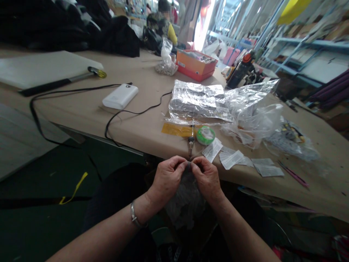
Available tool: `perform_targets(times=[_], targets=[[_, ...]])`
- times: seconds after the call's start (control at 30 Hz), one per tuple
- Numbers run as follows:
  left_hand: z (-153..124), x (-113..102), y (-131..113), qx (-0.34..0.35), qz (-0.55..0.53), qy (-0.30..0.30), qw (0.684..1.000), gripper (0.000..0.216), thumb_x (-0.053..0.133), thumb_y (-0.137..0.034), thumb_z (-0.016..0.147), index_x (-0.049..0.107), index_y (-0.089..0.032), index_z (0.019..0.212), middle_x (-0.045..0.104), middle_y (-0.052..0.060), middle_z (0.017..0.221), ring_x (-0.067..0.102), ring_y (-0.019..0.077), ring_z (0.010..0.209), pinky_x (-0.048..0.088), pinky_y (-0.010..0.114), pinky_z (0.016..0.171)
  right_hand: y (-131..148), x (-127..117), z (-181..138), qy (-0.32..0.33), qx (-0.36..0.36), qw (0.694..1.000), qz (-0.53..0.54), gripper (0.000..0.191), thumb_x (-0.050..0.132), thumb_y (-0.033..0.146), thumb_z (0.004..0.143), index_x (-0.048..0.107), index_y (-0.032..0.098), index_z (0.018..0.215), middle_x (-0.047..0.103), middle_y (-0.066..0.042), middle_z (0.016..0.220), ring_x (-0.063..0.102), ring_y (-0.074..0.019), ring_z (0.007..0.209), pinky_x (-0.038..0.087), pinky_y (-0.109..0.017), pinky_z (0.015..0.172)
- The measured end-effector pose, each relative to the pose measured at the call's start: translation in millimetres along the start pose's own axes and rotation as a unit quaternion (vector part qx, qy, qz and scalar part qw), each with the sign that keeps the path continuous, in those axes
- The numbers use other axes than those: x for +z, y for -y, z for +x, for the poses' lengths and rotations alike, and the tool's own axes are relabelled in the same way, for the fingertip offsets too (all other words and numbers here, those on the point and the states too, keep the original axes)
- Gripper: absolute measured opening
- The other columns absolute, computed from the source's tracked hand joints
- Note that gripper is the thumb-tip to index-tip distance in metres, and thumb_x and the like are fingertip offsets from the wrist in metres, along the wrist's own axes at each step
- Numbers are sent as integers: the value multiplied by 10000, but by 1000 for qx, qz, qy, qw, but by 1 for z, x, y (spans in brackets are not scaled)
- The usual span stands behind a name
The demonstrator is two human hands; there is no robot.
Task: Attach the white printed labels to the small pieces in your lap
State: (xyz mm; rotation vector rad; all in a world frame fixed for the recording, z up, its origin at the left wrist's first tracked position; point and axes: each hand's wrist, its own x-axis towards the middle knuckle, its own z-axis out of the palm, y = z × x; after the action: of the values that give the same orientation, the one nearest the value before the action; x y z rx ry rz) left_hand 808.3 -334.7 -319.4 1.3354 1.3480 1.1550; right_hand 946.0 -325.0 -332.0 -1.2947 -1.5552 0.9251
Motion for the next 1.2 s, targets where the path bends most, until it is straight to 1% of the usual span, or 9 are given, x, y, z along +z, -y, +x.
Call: perform_targets(times=[0.4, 0.73, 0.8, 0.87, 0.97, 1.03, 1.07, 1.13, 1.2], targets=[[4, 2, 4, 14, -1, -10, 1000, 152, 554, -252, 800, 662, -159, 747, 649, -4, 673, 555, 108, 622, 428, 175, 601, -6, -1, 3, -9, -35, 999, -24, 82, 531, 236, 802, 562, 175, 758, 508, 44, 628, 459, -101, 586, 378, -208, 576], [11, 4, 6, 15, 15, -19, 1000, 166, 542, -265, 802, 657, -155, 754, 652, 5, 676, 556, 114, 624, 428, 188, 607, -3, 2, 7, -31, -25, 999, -19, 140, 542, 286, 818, 571, 168, 747, 515, 46, 599, 464, -96, 557, 379, -203, 546], [10, 3, 4, 13, 17, -17, 1000, 167, 544, -268, 801, 656, -156, 751, 651, 5, 675, 557, 117, 624, 431, 191, 607, -1, 2, 5, -25, -24, 999, -15, 151, 541, 298, 828, 585, 167, 766, 543, 37, 616, 488, -101, 571, 396, -204, 553], [6, 2, 1, 14, 13, -14, 1000, 164, 549, -274, 801, 654, -160, 749, 651, 3, 680, 564, 120, 636, 438, 193, 616, 1, -1, -1, -4, -24, 1000, -12, 149, 546, 302, 836, 607, 168, 815, 594, 20, 670, 535, -111, 608, 429, -207, 581], [-1, -1, 0, 0, 3, -5, 1000, 150, 564, -274, 791, 659, -169, 740, 657, -1, 671, 580, 129, 638, 444, 196, 598, 4, -15, -11, 23, -51, 997, -53, 136, 564, 286, 838, 624, 183, 903, 655, 1, 764, 597, -124, 657, 470, -213, 627], [-5, -4, 3, -19, -4, 3, 1000, 142, 580, -272, 778, 682, -177, 750, 683, 7, 693, 607, 144, 654, 458, 205, 599, 6, -29, -16, 17, -105, 987, -122, 100, 554, 256, 851, 624, 191, 881, 654, -2, 761, 603, -126, 663, 475, -218, 638], [-6, -6, 6, -28, -5, 3, 1000, 139, 594, -273, 768, 699, -182, 771, 703, 15, 732, 625, 156, 685, 471, 214, 623, 7, -37, -16, 5, -141, 976, -164, 95, 541, 239, 860, 623, 191, 858, 646, -8, 755, 599, -130, 675, 476, -228, 652], [-6, -8, 13, -40, -1, -10, 999, 156, 623, -272, 745, 725, -192, 832, 730, 31, 832, 653, 183, 772, 492, 241, 705, 7, -52, -13, -26, -210, 942, -260, 107, 531, 221, 867, 631, 183, 876, 642, -37, 795, 590, -160, 760, 477, -273, 729], [-5, -9, 21, -49, 14, -29, 998, 179, 636, -265, 730, 733, -197, 864, 733, 41, 892, 660, 202, 830, 494, 269, 773, 4, -63, -7, -54, -249, 896, -363, 177, 558, 218, 851, 629, 165, 1004, 651, -84, 950, 562, -225, 938, 445, -357, 854]])
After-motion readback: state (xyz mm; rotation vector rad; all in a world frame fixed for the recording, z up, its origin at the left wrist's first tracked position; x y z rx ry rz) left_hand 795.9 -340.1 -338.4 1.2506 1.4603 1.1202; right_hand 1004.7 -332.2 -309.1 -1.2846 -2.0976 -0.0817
